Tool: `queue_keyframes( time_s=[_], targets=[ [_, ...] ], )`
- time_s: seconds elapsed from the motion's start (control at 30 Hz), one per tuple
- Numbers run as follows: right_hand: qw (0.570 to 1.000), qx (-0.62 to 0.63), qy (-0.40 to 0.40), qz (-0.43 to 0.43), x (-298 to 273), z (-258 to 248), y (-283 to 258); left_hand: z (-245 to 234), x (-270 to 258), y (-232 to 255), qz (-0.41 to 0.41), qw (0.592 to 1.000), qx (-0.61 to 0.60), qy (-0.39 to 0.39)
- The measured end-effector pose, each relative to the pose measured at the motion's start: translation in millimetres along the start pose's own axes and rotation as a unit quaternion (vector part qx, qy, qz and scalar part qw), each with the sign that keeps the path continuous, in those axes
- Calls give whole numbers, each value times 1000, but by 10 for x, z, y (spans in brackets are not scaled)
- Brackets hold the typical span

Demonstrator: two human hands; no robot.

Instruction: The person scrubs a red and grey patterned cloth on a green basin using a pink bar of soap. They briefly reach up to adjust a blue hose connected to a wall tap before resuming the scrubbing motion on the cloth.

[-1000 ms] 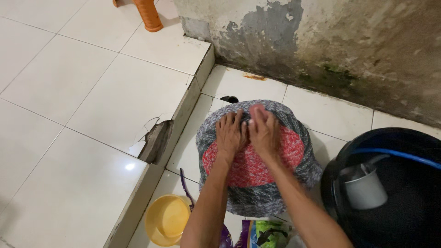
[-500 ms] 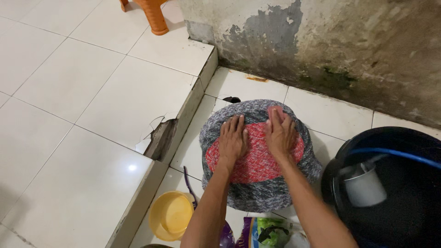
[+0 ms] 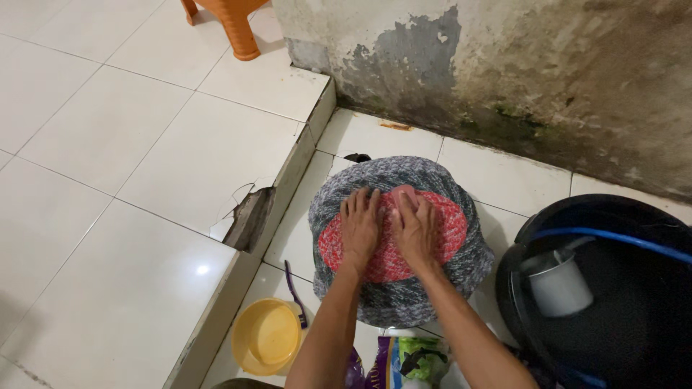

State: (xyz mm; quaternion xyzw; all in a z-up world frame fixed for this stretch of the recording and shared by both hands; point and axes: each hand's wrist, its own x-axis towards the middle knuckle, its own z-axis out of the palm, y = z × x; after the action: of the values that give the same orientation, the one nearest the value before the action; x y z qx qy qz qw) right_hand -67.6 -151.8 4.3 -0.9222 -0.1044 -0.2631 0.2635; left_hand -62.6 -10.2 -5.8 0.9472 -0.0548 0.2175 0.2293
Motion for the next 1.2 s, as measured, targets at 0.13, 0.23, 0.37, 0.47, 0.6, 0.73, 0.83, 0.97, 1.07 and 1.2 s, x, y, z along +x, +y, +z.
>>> queue_keyframes(
  time_s=[0.13, 0.23, 0.37, 0.47, 0.6, 0.73, 0.83, 0.97, 1.07, 1.2],
  targets=[
    [999, -19, -1, 31, -2, -92, 109, -47, -11, 54, -3, 1000, -18, -9],
    [998, -37, -4, 50, -51, -154, 194, -52, -83, 80, 5, 1000, -13, 8],
    [997, -12, 14, 74, -91, -132, 174, -50, -199, 92, 9, 1000, -3, -18],
    [998, 21, 26, 49, -188, -108, 46, 22, -236, 59, 6, 999, 4, -45],
    [999, 22, 25, 10, -366, -174, -104, 81, -282, 61, 9, 998, 36, -42],
    [1000, -2, 0, 31, -389, -274, -18, 25, -307, 191, -20, 999, 21, -23],
    [999, -27, 9, 29, -384, -324, 129, -60, -375, 251, -32, 999, -17, -21],
    [999, -25, 22, 43, -440, -323, 193, 42, -461, 218, -13, 1000, -3, 19],
    [998, -13, 27, 50, -445, -338, 126, 199, -508, 151, -10, 1000, 20, 22],
    [1000, 13, 16, 12, -547, -369, -40, 254, -621, 136, -7, 999, 35, -26]
  ],
)
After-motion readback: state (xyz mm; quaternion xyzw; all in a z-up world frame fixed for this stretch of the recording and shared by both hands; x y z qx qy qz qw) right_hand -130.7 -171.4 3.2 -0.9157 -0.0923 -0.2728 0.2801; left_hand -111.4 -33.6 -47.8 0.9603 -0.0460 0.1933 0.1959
